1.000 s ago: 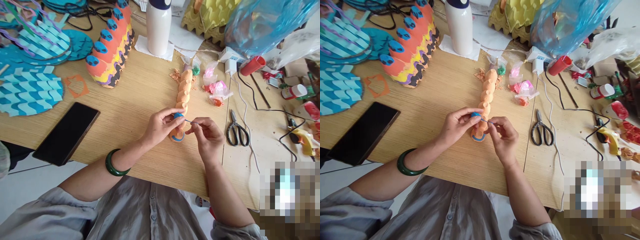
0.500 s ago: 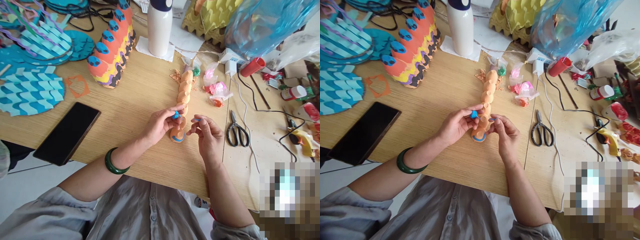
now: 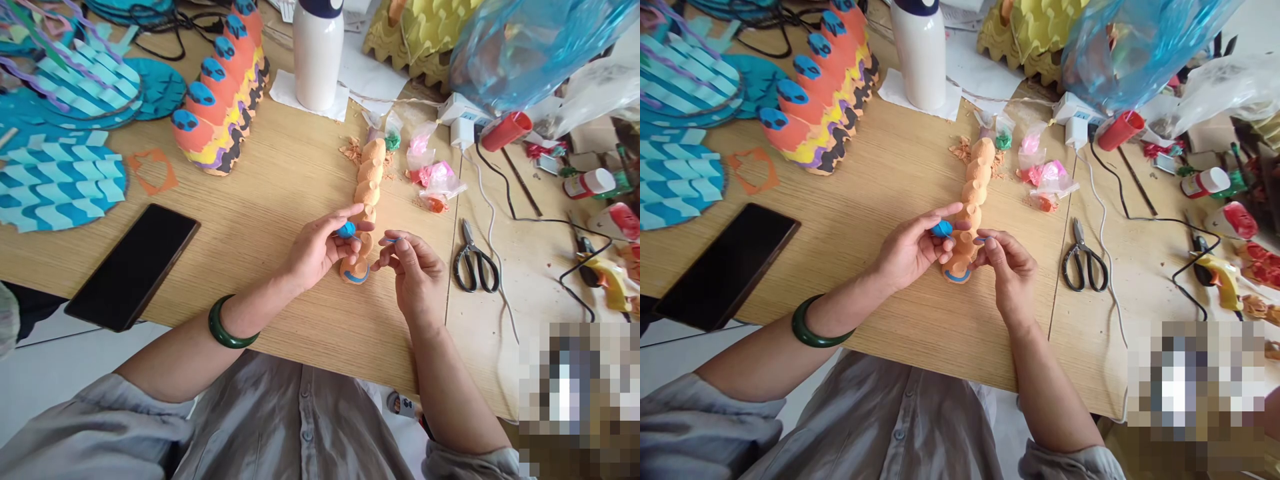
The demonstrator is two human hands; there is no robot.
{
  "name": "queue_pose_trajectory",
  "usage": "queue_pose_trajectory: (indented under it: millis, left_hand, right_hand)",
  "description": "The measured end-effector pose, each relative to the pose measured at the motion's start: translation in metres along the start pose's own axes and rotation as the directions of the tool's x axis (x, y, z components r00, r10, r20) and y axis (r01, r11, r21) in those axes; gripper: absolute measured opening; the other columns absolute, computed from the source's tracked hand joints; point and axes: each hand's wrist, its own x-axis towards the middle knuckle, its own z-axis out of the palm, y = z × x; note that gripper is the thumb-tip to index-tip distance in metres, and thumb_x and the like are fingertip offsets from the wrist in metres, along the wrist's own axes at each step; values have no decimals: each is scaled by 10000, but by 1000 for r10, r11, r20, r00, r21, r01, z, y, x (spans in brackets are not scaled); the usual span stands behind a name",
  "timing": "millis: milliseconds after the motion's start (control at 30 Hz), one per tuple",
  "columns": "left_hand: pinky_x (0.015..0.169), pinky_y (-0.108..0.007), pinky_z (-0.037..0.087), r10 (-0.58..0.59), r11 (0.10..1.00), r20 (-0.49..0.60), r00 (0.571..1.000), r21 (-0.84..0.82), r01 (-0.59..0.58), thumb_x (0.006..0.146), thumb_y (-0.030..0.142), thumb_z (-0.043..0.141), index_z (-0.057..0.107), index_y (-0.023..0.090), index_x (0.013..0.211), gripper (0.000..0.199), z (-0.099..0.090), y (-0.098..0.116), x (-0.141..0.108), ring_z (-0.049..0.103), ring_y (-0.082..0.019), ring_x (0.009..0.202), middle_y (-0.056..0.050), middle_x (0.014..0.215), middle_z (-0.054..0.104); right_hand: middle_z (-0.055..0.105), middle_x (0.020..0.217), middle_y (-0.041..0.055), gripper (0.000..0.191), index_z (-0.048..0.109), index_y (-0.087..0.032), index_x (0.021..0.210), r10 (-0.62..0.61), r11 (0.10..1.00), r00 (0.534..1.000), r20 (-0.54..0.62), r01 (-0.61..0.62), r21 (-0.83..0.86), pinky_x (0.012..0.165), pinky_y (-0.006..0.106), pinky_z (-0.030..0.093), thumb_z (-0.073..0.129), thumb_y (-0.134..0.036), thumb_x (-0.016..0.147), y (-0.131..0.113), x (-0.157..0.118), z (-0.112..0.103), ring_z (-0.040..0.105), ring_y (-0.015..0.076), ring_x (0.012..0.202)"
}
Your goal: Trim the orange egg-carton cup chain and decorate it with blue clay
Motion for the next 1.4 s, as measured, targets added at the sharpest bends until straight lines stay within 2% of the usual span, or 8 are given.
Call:
queue_pose_trajectory:
  millis: [233, 433, 667, 867, 1033, 1200, 1300, 1400]
  left_hand:
    - [460, -204, 443, -65, 991, 63, 996, -111, 71, 941, 342, 611, 761, 83, 1046, 317, 1, 5, 0, 534, -66, 535, -24, 777, 651]
    - [390, -176, 297, 4, 999, -26, 1000, 36, -3, 850, 264, 764, 687, 190, 1177, 344, 4, 2, -3, 401, -22, 440, 42, 746, 639]
    - [349, -171, 246, -4, 990, -36, 999, 144, 9, 851, 482, 750, 653, 161, 805, 339, 2, 8, -4, 258, -13, 375, 100, 526, 349]
    - [462, -210, 488, 89, 967, -92, 992, 246, -64, 743, 253, 806, 725, 129, 951, 256, -3, 3, 3, 528, -68, 524, 31, 686, 604]
    - [382, -165, 270, 103, 961, -120, 987, 267, -68, 735, 346, 844, 756, 132, 863, 265, -3, 5, 7, 324, -16, 451, 75, 589, 441]
    - [408, -176, 267, 112, 956, -62, 992, 277, -91, 741, 343, 816, 789, 139, 828, 223, -8, 8, 11, 317, -30, 462, 65, 564, 418]
    - [427, -203, 285, 224, 892, -31, 974, 409, -192, 774, 332, 799, 822, 173, 879, 192, -11, 5, 9, 322, -55, 463, 59, 535, 448]
    - [573, -230, 436, 387, 694, 124, 914, 613, -377, 849, 351, 763, 844, 223, 1010, 221, -9, 2, 2, 506, -100, 575, -4, 685, 666]
  right_hand:
    - [752, 901, -16, 137, 816, -295, 987, 24, 1000, 1000, 8, -24, -10, 655, 270, 618, 718, -376, 936, 1, -1, 0, 642, 82, 650]
    - [748, 905, -14, 130, 804, -296, 990, 34, 999, 999, -6, -34, -23, 667, 292, 627, 723, -377, 929, 1, 0, 0, 637, 90, 645]
    - [725, 859, -36, 178, 753, -289, 1032, 77, 996, 997, -12, -76, 43, 609, 278, 633, 792, -345, 868, -1, 3, 2, 632, 86, 612]
    - [697, 695, -31, 221, 750, -222, 822, 143, 982, 989, -48, -136, 128, 516, 241, 594, 840, -423, 809, 1, 8, 2, 587, 79, 526]
    - [757, 836, -7, 266, 777, -235, 938, 150, 981, 989, -10, -147, 128, 639, 288, 651, 803, -474, 824, 4, 13, 0, 645, 94, 619]
    - [772, 861, -15, 307, 768, -234, 928, 160, 975, 987, 14, -160, 151, 667, 292, 663, 909, -384, 700, 6, 17, -2, 662, 95, 647]
    - [730, 725, -24, 308, 752, -208, 827, 173, 976, 985, -6, -170, 132, 562, 277, 634, 898, -446, 699, 8, 19, -3, 596, 84, 534]
    - [703, 685, -30, 319, 741, -199, 798, 161, 981, 986, -34, -156, 113, 515, 251, 602, 888, -466, 703, 10, 21, -3, 562, 75, 510]
